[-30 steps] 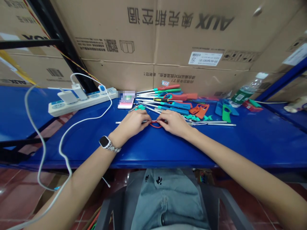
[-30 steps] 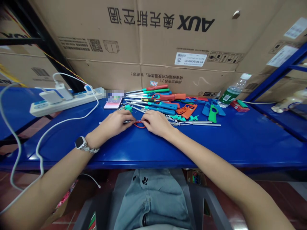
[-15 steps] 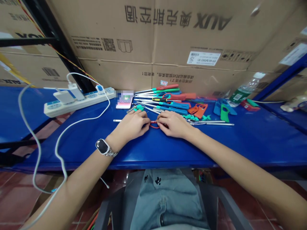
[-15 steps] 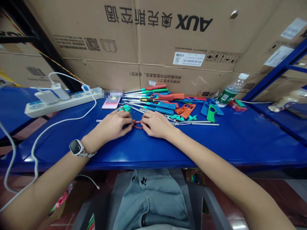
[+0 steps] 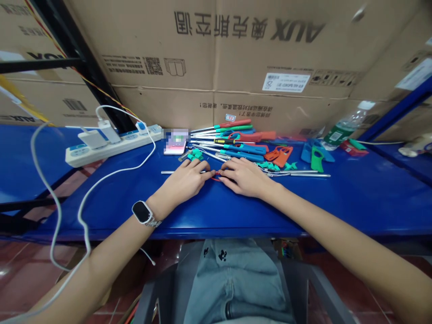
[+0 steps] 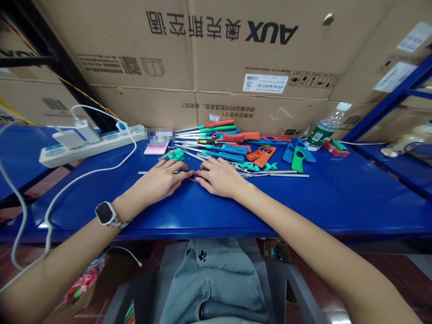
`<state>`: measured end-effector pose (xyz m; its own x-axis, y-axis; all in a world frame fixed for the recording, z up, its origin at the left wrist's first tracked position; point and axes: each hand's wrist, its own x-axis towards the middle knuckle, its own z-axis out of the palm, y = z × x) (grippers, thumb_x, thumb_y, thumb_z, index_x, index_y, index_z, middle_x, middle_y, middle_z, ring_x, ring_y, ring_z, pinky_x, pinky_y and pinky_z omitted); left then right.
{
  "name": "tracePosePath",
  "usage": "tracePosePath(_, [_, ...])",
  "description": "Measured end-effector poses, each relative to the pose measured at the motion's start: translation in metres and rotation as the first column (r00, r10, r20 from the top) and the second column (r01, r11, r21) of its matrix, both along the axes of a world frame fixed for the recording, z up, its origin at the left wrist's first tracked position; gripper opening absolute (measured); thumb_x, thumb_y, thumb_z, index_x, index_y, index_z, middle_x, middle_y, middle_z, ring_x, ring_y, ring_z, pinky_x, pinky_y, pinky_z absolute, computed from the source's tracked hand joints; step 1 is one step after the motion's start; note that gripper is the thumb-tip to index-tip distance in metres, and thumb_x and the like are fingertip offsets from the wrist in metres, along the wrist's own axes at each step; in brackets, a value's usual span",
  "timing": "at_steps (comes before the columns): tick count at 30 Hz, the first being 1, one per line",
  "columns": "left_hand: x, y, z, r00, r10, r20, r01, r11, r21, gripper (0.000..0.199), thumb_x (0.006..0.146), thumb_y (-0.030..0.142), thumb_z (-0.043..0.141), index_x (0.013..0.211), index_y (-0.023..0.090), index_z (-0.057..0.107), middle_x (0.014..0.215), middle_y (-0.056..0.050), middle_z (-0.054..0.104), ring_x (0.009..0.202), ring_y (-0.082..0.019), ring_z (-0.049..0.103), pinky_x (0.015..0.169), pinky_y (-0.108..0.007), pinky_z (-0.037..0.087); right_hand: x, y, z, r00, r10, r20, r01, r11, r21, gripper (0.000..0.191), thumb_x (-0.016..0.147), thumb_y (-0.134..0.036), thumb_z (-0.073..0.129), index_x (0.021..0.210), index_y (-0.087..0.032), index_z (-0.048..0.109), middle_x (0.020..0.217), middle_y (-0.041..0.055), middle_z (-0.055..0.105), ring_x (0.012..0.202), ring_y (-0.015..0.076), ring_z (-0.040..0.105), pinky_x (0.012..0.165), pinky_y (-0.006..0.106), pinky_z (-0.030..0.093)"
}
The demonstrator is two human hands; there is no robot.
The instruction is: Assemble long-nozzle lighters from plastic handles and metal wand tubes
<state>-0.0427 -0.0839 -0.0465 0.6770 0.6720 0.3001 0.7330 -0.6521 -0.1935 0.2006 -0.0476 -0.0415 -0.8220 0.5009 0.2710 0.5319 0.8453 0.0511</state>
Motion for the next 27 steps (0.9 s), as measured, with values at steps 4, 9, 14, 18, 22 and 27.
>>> tracePosePath(4, [0.0019, 0.0004, 0.0011, 1.0, -0.005, 0.004, 0.005, 1.0, -0.011, 0.035, 0.103, 0.018, 0.048, 0.126, 0.019, 0.075, 0.115, -0.012, 0.071, 0.099, -0.027, 0.066, 0.088, -0.042, 0.049, -0.0008, -0.0009, -0.0005, 1.0, -0.007, 0.0, 0.007, 1.0, -0.006, 0.035, 0.11, -0.033, 0.047, 0.117, -0.019, 0.078, 0.121, 0.0117, 0.073, 0.11, 0.0266, 0.062, 0.088, 0.04, 0.043])
tracePosePath(9, [0.004, -0.0017, 0.0019, 1.0, 0.008, -0.003, -0.008, 1.0, -0.012, 0.032, 0.102, 0.017, 0.052, 0.123, 0.017, 0.075, 0.116, -0.013, 0.071, 0.098, -0.027, 0.066, 0.088, -0.041, 0.048, -0.0019, -0.0021, -0.0016, 1.0, -0.025, 0.007, 0.025, 1.0, 0.007, 0.032, 0.109, -0.032, 0.05, 0.123, -0.015, 0.074, 0.123, 0.0133, 0.074, 0.11, 0.0277, 0.062, 0.088, 0.041, 0.042])
tracePosePath(14, [0.0045, -0.0025, -0.0003, 0.999, 0.004, -0.036, -0.003, 0.999, 0.039, 0.03, 0.103, 0.017, 0.05, 0.121, 0.018, 0.074, 0.116, -0.011, 0.072, 0.098, -0.025, 0.066, 0.086, -0.039, 0.048, -0.0026, -0.0022, -0.0041, 0.999, -0.028, -0.023, 0.028, 1.0, -0.002, 0.03, 0.109, -0.03, 0.05, 0.126, -0.016, 0.071, 0.123, 0.0119, 0.075, 0.111, 0.0274, 0.064, 0.087, 0.04, 0.041])
tracePosePath(18, [0.0049, -0.0029, -0.0015, 0.999, 0.007, -0.042, -0.005, 0.999, 0.054, 0.03, 0.102, 0.016, 0.05, 0.121, 0.017, 0.074, 0.118, -0.01, 0.072, 0.1, -0.026, 0.066, 0.084, -0.039, 0.048, -0.0036, -0.0022, -0.0048, 0.998, -0.031, -0.063, 0.029, 0.999, -0.041, 0.026, 0.109, -0.029, 0.051, 0.122, -0.019, 0.072, 0.122, 0.0114, 0.075, 0.112, 0.0269, 0.064, 0.087, 0.04, 0.042])
tracePosePath(22, [0.005, -0.0026, -0.0029, 1.0, 0.011, -0.018, -0.01, 0.999, 0.052, 0.03, 0.102, 0.015, 0.051, 0.121, 0.018, 0.074, 0.117, -0.01, 0.072, 0.101, -0.026, 0.066, 0.084, -0.039, 0.049, -0.0037, -0.0016, -0.0037, 0.994, -0.04, -0.101, 0.03, 0.995, -0.1, 0.025, 0.108, -0.028, 0.052, 0.117, -0.019, 0.074, 0.121, 0.0106, 0.075, 0.115, 0.0269, 0.064, 0.089, 0.04, 0.044])
tracePosePath(27, [0.0051, -0.0016, -0.0067, 1.0, 0.016, 0.018, -0.017, 0.998, 0.061, 0.032, 0.103, 0.015, 0.049, 0.125, 0.018, 0.072, 0.118, -0.011, 0.072, 0.102, -0.026, 0.066, 0.087, -0.04, 0.049, -0.0037, -0.0013, -0.0035, 0.987, -0.054, -0.151, 0.03, 0.987, -0.157, 0.022, 0.105, -0.025, 0.056, 0.115, -0.019, 0.075, 0.122, 0.0102, 0.076, 0.115, 0.027, 0.065, 0.093, 0.043, 0.047])
